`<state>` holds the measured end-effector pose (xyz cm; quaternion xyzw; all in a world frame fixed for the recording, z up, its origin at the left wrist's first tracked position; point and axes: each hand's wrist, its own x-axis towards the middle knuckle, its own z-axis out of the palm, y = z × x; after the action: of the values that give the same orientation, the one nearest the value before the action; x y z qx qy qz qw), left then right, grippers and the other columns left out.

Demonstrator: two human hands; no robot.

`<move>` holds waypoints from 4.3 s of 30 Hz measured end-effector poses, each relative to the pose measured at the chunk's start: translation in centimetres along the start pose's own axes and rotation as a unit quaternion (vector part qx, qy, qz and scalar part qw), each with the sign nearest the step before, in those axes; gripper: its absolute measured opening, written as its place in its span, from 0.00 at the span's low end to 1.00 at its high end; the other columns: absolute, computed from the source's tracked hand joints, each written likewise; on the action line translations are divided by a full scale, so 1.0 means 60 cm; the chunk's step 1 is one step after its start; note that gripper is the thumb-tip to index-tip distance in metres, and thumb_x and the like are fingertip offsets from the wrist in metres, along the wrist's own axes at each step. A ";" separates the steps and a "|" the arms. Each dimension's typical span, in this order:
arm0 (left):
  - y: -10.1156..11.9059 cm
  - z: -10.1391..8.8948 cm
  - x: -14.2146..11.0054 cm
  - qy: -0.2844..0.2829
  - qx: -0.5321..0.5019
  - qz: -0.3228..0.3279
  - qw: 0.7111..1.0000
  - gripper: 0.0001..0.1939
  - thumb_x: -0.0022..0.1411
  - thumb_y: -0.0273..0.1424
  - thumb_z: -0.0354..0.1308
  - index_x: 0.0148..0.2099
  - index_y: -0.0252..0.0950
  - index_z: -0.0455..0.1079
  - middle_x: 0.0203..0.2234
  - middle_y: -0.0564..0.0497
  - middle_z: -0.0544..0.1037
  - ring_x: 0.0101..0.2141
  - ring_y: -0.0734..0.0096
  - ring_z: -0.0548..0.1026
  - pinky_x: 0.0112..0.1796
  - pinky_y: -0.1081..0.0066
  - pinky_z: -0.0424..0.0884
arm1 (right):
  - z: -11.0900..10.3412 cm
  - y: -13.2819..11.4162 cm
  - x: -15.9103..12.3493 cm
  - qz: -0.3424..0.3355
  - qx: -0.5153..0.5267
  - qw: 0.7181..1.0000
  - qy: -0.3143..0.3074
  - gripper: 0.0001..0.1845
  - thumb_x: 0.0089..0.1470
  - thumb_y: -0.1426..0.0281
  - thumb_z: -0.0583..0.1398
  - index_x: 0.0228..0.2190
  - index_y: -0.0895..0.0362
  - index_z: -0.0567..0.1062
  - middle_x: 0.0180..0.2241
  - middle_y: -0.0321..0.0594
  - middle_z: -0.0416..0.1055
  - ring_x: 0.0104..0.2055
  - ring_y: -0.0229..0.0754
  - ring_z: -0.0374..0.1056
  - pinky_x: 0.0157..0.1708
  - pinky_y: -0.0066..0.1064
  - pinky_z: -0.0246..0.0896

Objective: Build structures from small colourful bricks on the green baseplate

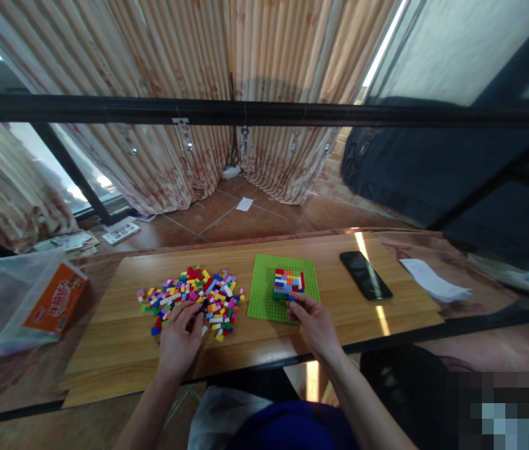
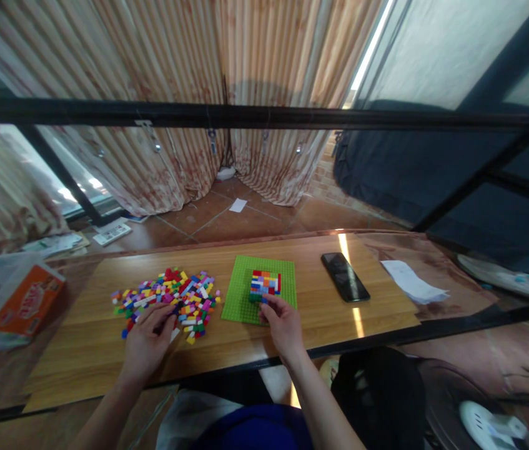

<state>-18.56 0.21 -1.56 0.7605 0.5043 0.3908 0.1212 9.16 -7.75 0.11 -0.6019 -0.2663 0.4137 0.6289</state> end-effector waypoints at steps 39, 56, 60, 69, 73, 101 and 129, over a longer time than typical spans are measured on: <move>-0.002 0.006 -0.006 0.014 0.042 0.037 0.998 0.10 0.63 0.32 0.52 0.41 0.35 0.73 0.39 0.45 0.77 0.41 0.64 0.76 0.45 0.65 0.74 | 0.030 0.007 0.049 -0.398 -0.569 0.719 -0.016 0.14 0.61 0.76 0.52 0.34 0.58 0.78 0.37 0.47 0.72 0.42 0.46 0.66 0.44 0.36 0.63; -0.003 0.009 -0.005 0.027 0.045 0.050 0.997 0.10 0.64 0.33 0.52 0.40 0.34 0.73 0.38 0.45 0.77 0.40 0.64 0.76 0.44 0.65 0.75 | 0.020 0.009 0.054 -0.397 -0.543 0.738 -0.055 0.16 0.60 0.78 0.50 0.38 0.59 0.77 0.39 0.48 0.73 0.43 0.47 0.66 0.48 0.38 0.63; 0.000 0.007 -0.005 0.027 0.041 0.042 0.998 0.10 0.64 0.32 0.52 0.40 0.35 0.73 0.38 0.45 0.77 0.40 0.65 0.76 0.42 0.66 0.75 | 0.004 0.007 0.056 -0.373 -0.446 0.813 0.003 0.16 0.61 0.75 0.50 0.43 0.57 0.76 0.41 0.46 0.74 0.45 0.45 0.68 0.47 0.38 0.65; -0.004 0.010 -0.006 0.029 0.024 0.043 0.998 0.10 0.63 0.32 0.52 0.40 0.35 0.73 0.39 0.45 0.76 0.40 0.64 0.76 0.44 0.65 0.75 | -0.015 0.010 0.019 -0.343 -0.365 0.864 0.048 0.13 0.60 0.72 0.52 0.39 0.55 0.77 0.39 0.45 0.74 0.42 0.44 0.71 0.43 0.38 0.68; -0.004 0.011 -0.007 0.024 0.019 0.035 0.999 0.10 0.63 0.32 0.52 0.40 0.35 0.73 0.39 0.44 0.76 0.41 0.64 0.76 0.45 0.64 0.74 | 0.019 0.031 -0.011 -0.351 -0.364 0.862 -0.011 0.13 0.60 0.73 0.52 0.38 0.55 0.77 0.39 0.44 0.74 0.42 0.42 0.71 0.44 0.36 0.68; 0.004 0.012 -0.010 0.017 0.013 0.012 1.000 0.09 0.63 0.30 0.52 0.40 0.36 0.73 0.38 0.45 0.77 0.41 0.65 0.76 0.45 0.63 0.75 | 0.189 0.014 0.046 -0.266 -0.565 0.773 -0.114 0.12 0.59 0.73 0.54 0.35 0.54 0.78 0.34 0.43 0.75 0.40 0.45 0.66 0.43 0.36 0.55; 0.006 0.008 -0.008 0.015 -0.001 0.009 1.000 0.09 0.63 0.31 0.52 0.40 0.37 0.73 0.38 0.45 0.77 0.40 0.65 0.76 0.44 0.63 0.75 | 0.229 0.006 0.062 -0.214 -0.371 0.897 -0.112 0.02 0.50 0.70 0.61 0.28 0.54 0.75 0.32 0.39 0.76 0.39 0.44 0.68 0.43 0.35 0.60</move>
<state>-18.03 -0.25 -1.89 0.7590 0.4989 0.4033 0.1110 -0.46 2.74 0.99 -0.6697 -0.5915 0.2051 0.3994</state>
